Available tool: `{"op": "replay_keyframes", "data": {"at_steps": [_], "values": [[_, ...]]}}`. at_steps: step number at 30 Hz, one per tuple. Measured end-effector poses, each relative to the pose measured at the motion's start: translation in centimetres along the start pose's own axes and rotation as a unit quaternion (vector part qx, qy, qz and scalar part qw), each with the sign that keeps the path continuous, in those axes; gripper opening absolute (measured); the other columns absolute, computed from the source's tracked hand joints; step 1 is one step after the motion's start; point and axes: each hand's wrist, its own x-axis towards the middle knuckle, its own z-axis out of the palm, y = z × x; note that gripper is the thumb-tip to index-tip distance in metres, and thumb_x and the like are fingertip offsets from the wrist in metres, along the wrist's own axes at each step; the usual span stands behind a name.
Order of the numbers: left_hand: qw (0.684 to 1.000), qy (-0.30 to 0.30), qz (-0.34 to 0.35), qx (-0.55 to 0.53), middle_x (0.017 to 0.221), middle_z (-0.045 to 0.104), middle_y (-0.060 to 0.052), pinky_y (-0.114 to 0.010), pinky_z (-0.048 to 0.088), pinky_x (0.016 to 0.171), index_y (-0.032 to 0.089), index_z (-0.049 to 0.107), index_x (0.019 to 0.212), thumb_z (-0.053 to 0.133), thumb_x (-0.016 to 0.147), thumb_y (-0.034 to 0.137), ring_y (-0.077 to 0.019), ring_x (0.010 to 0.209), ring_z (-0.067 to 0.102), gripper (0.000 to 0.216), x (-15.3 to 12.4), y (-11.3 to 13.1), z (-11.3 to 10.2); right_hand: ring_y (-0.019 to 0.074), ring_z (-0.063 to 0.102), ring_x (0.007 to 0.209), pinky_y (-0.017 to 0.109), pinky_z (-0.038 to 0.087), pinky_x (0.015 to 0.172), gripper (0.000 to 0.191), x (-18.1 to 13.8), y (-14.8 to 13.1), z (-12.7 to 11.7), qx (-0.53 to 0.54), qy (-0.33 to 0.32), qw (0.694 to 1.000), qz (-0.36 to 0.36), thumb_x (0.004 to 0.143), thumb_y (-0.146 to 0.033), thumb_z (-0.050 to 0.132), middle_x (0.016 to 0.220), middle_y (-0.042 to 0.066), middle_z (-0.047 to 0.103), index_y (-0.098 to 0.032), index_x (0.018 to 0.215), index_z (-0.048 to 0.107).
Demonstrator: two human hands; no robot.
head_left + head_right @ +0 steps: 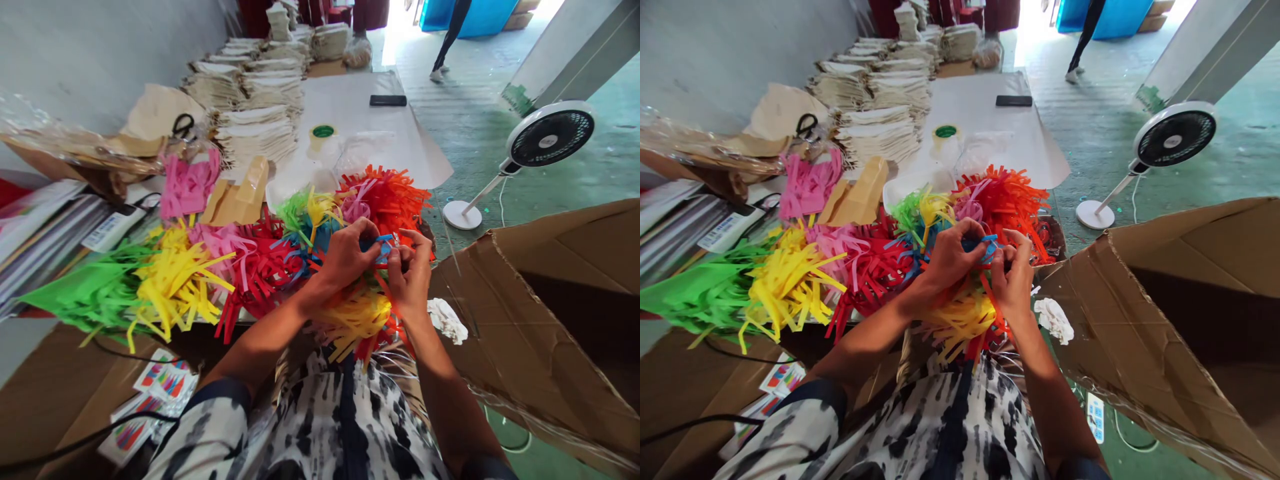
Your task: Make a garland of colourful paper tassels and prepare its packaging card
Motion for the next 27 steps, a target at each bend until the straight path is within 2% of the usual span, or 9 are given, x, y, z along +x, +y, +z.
{"op": "replay_keyframes", "data": {"at_steps": [4,6,10,15,19,22,25,27], "values": [[1.0,0.004,-0.017,-0.016,0.084,0.072,0.001,-0.025,0.048,0.071,0.02,0.065,0.09,0.074,0.089,0.021,-0.0125,0.073,0.063,0.009,0.2,-0.2,0.0,0.0138,0.043,0.055,0.031,0.033,0.058,0.033,-0.1,-0.3,0.0,0.007,0.002,1.0,0.003,0.103,-0.029,0.053,0.068,-0.009,0.041,-0.027,0.135,0.051],[1.0,0.002,-0.015,-0.013,0.085,0.072,0.001,-0.025,0.048,0.071,0.02,0.065,0.091,0.074,0.089,0.021,-0.0127,0.073,0.063,0.009,0.1,-0.2,0.1,0.0143,0.047,0.056,0.032,0.034,0.059,0.033,-0.1,-0.3,0.1,0.012,-0.002,1.0,0.007,0.103,-0.029,0.053,0.07,-0.008,0.046,-0.027,0.136,0.05],[0.999,-0.007,0.01,0.033,0.09,0.073,-0.001,-0.027,0.048,0.076,0.02,0.064,0.095,0.072,0.088,0.018,-0.0152,0.08,0.065,0.011,-0.3,-0.2,0.3,0.0163,0.056,0.064,0.033,0.04,0.063,0.032,0.0,-0.1,0.2,0.027,-0.018,0.999,0.008,0.105,-0.033,0.052,0.08,-0.004,0.059,-0.027,0.136,0.048],[0.996,-0.026,0.058,0.058,0.097,0.074,-0.003,-0.029,0.05,0.082,0.021,0.063,0.098,0.069,0.089,0.019,-0.0177,0.088,0.068,0.011,-0.8,0.0,0.2,0.0165,0.052,0.062,0.033,0.038,0.062,0.033,0.0,0.1,0.0,0.029,-0.03,0.999,-0.002,0.107,-0.037,0.05,0.075,-0.006,0.052,-0.028,0.139,0.048],[0.993,-0.068,0.084,-0.046,0.101,0.076,-0.003,-0.03,0.053,0.089,0.021,0.067,0.101,0.067,0.089,0.018,-0.0175,0.093,0.07,0.012,-0.9,0.4,-0.6,0.0179,0.053,0.067,0.035,0.04,0.066,0.035,0.1,0.2,-0.4,0.015,-0.013,1.0,-0.002,0.108,-0.043,0.05,0.078,-0.004,0.053,-0.027,0.139,0.049],[0.985,-0.068,0.037,-0.152,0.102,0.078,-0.004,-0.03,0.055,0.091,0.02,0.07,0.102,0.067,0.096,0.026,-0.0171,0.096,0.073,0.009,-0.6,0.6,-0.9,0.0187,0.054,0.067,0.036,0.04,0.068,0.036,0.0,0.1,-0.5,0.021,-0.012,1.0,-0.005,0.108,-0.047,0.05,0.078,-0.004,0.053,-0.026,0.138,0.049],[0.978,-0.062,-0.012,-0.201,0.102,0.08,-0.004,-0.028,0.057,0.089,0.021,0.071,0.119,0.074,0.096,0.032,-0.0167,0.095,0.075,0.026,-0.1,0.7,-0.7,0.0178,0.048,0.061,0.035,0.036,0.062,0.037,-0.1,-0.2,-0.6,0.031,-0.016,0.999,-0.002,0.109,-0.048,0.051,0.072,-0.006,0.045,-0.027,0.139,0.049],[0.977,-0.069,-0.022,-0.2,0.102,0.081,-0.004,-0.028,0.057,0.088,0.021,0.073,0.125,0.078,0.093,0.031,-0.0165,0.094,0.075,0.034,0.2,0.8,-0.6,0.0169,0.044,0.058,0.034,0.033,0.059,0.036,-0.1,-0.3,-0.6,0.035,-0.018,0.999,-0.002,0.109,-0.047,0.051,0.07,-0.007,0.039,-0.028,0.14,0.048]]}}
